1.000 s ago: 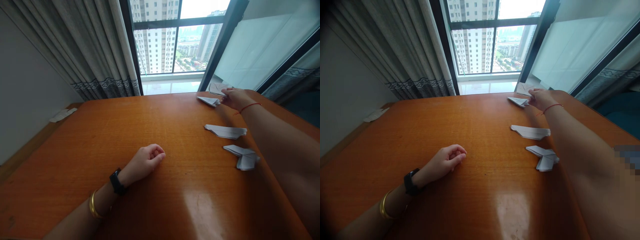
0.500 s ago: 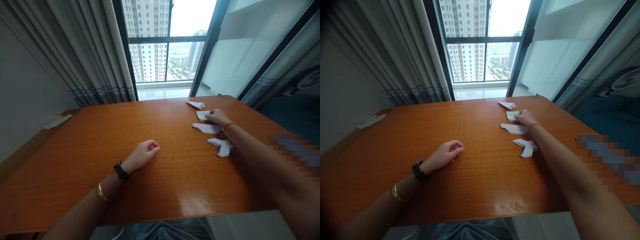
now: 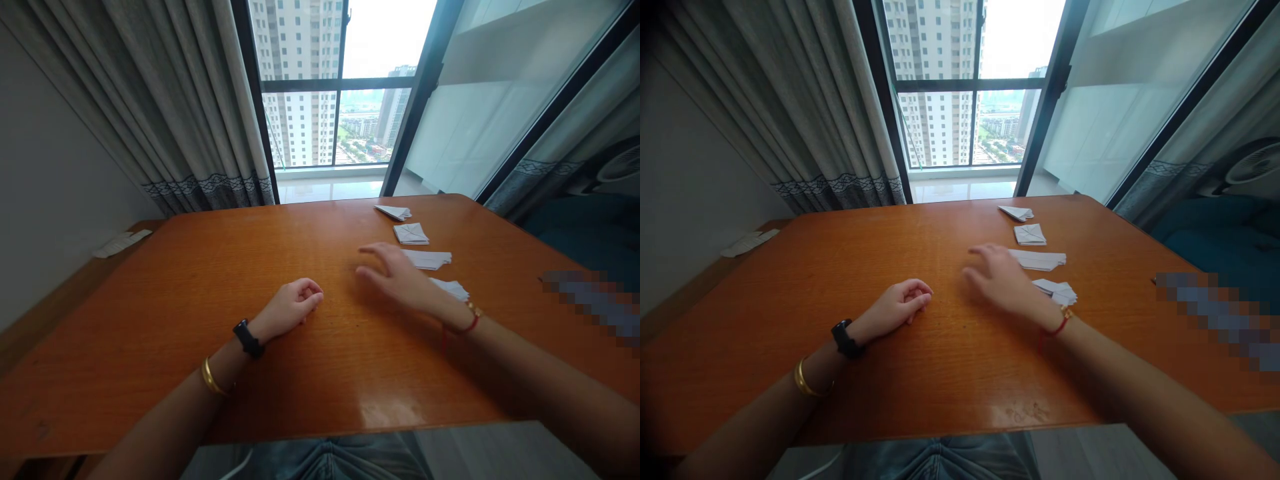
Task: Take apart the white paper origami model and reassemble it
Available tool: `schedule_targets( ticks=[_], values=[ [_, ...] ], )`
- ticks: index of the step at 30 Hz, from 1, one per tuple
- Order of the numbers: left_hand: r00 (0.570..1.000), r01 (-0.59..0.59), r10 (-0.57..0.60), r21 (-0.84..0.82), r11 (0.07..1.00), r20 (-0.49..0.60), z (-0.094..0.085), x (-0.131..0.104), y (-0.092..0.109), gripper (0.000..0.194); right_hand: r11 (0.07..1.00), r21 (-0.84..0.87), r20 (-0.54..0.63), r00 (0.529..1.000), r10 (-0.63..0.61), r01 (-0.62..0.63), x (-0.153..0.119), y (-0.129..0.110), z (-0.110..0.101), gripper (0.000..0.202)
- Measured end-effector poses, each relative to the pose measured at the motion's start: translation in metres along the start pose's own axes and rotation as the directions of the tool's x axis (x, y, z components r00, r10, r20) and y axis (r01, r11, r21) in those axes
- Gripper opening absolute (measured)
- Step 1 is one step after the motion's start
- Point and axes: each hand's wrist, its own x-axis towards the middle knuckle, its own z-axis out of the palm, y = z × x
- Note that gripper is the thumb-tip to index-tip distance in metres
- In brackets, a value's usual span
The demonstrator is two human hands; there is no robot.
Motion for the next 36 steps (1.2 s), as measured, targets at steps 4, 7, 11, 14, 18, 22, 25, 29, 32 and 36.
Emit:
schedule_targets(
  ticks=[4,7,11,14,18,22,25,29,32,36],
  values=[
    [0.966,-0.236,0.251,0.191,0.953,-0.062,-0.006,-0.007,0.001,0.026,0.937,0.201,0.275,0.901,-0.335,0.287,-0.038,-0.067,0.037,0.066],
    [0.895,-0.441,0.441,0.28,0.853,0.067,-0.006,-0.013,0.004,0.053,0.904,0.345,0.234,0.91,-0.343,0.252,-0.047,-0.066,0.052,0.056],
    [0.84,-0.538,0.476,0.277,0.796,0.263,0.006,-0.019,0.009,0.062,0.853,0.47,0.189,0.918,-0.349,0.227,-0.049,-0.053,0.06,0.037],
    [0.853,-0.495,0.401,0.277,0.824,0.333,0.014,-0.02,0.011,0.058,0.85,0.47,0.236,0.893,-0.382,0.239,-0.053,-0.055,0.063,0.023],
    [0.874,-0.448,0.348,0.285,0.847,0.338,0.016,-0.019,0.01,0.053,0.869,0.44,0.277,0.886,-0.372,0.226,-0.054,-0.059,0.064,0.011],
    [0.879,-0.441,0.345,0.287,0.85,0.33,0.015,-0.018,0.008,0.052,0.863,0.453,0.272,0.887,-0.373,0.224,-0.052,-0.059,0.064,0.01],
    [0.88,-0.441,0.346,0.287,0.85,0.326,0.015,-0.019,0.007,0.052,0.866,0.451,0.278,0.889,-0.365,0.215,-0.051,-0.058,0.065,0.009],
    [0.884,-0.429,0.331,0.294,0.854,0.329,0.015,-0.019,0.007,0.053,0.865,0.455,0.285,0.886,-0.366,0.211,-0.051,-0.058,0.066,0.008],
    [0.884,-0.428,0.327,0.298,0.853,0.335,0.014,-0.019,0.007,0.052,0.866,0.454,0.286,0.886,-0.364,0.21,-0.052,-0.058,0.066,0.008],
    [0.883,-0.431,0.324,0.31,0.848,0.339,0.014,-0.018,0.006,0.051,0.868,0.456,0.298,0.885,-0.358,0.198,-0.051,-0.057,0.066,0.007]
  ],
)
